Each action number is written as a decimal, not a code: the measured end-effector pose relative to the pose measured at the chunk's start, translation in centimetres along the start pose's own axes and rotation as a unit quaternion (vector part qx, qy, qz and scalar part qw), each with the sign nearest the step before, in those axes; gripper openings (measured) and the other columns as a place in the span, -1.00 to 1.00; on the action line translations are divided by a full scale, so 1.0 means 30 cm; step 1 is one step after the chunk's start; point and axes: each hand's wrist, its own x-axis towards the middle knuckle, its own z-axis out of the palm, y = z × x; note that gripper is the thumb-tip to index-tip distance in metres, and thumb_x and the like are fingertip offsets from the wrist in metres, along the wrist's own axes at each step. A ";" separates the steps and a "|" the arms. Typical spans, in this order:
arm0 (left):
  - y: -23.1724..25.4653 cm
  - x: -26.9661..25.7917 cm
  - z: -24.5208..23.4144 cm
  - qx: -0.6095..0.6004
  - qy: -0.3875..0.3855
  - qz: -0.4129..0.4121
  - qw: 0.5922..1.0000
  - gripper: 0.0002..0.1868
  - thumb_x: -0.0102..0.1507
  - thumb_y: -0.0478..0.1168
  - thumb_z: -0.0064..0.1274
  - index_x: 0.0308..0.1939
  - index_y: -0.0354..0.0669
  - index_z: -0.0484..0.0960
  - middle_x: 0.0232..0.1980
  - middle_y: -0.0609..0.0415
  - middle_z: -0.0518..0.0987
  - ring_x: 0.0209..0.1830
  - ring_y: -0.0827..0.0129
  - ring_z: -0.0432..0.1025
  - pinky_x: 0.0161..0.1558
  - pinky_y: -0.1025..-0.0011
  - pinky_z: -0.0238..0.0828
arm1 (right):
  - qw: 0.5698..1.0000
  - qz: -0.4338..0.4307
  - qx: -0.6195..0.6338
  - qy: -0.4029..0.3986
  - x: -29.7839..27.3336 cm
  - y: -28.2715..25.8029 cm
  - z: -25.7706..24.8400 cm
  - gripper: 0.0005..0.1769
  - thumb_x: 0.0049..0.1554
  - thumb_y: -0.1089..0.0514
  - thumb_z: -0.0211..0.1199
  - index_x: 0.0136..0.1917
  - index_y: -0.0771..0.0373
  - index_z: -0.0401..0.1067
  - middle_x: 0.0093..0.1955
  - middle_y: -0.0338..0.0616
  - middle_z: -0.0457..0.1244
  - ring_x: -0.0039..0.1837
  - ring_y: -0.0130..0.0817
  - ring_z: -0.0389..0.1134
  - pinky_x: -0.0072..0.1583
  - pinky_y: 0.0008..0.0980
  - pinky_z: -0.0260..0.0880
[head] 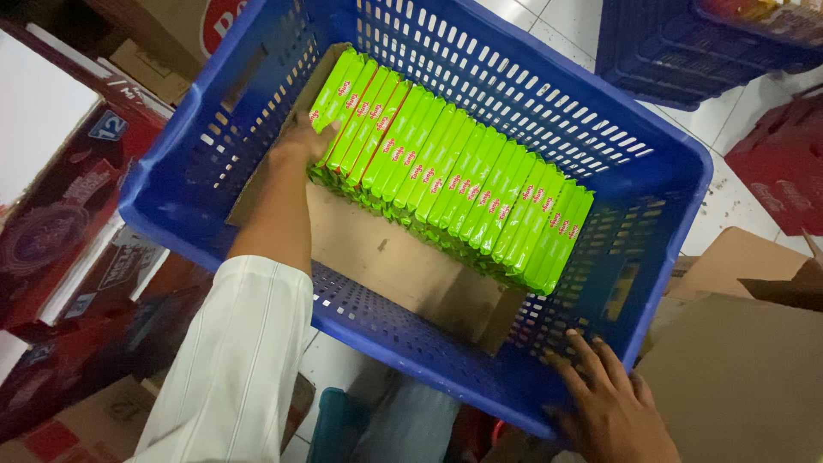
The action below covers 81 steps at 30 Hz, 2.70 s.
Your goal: The person transfers stacks of green and blue snack packets from a cardboard box into a blue plastic basket. They arrange the packets in neat rows within the basket.
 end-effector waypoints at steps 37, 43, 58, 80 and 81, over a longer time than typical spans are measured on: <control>0.603 -1.651 0.760 0.100 -0.004 0.417 0.904 -0.05 0.34 -0.17 -0.11 0.67 0.16 -0.36 0.69 -0.22 -0.07 0.05 -0.16 0.55 -0.09 -0.16 0.51 | 0.853 0.326 0.328 0.241 -1.063 0.301 0.403 -0.11 0.14 -0.13 0.20 0.63 0.11 0.00 0.61 0.12 -0.01 0.61 0.08 0.00 0.50 0.09 0.07; 0.598 -1.775 0.652 0.119 -0.001 0.453 0.884 -0.18 0.36 -0.18 -0.21 0.66 -0.18 -0.16 0.57 -0.38 0.19 0.22 -0.45 0.43 0.16 -0.31 0.38 | 0.727 0.361 0.567 0.141 -1.087 0.205 0.329 -0.26 0.30 0.01 0.13 0.64 0.30 0.03 0.57 0.32 0.05 0.60 0.28 0.07 0.50 0.33 0.07; 0.592 -1.641 0.742 0.101 0.094 0.481 0.866 -0.17 0.40 -0.05 -0.16 0.71 0.04 -0.14 0.54 -0.21 0.29 0.17 -0.32 0.48 0.03 -0.22 0.45 | 0.667 0.363 0.631 0.161 -0.816 0.450 0.317 -0.03 0.31 -0.39 -0.01 0.63 0.39 -0.09 0.48 0.42 0.11 0.52 0.34 0.14 0.41 0.42 0.21; 0.717 -1.782 0.629 0.086 -0.022 0.311 0.946 -0.04 0.29 0.21 -0.23 0.68 0.30 -0.33 0.61 0.01 0.18 0.45 -0.16 0.23 0.23 -0.24 0.23 | 0.362 0.462 0.771 0.249 -0.293 0.951 0.353 0.01 0.08 -0.39 0.15 0.54 0.34 0.13 0.39 -0.01 0.27 0.28 -0.15 0.39 0.17 -0.18 0.39; 0.720 -1.786 0.628 0.089 -0.023 0.304 0.948 -0.04 0.29 0.23 -0.25 0.68 0.31 -0.34 0.63 0.04 0.15 0.46 -0.14 0.22 0.24 -0.24 0.23 | 0.371 0.467 0.758 0.263 -0.297 0.951 0.354 0.00 0.08 -0.37 0.20 0.55 0.31 0.15 0.46 -0.01 0.24 0.38 -0.12 0.34 0.28 -0.16 0.35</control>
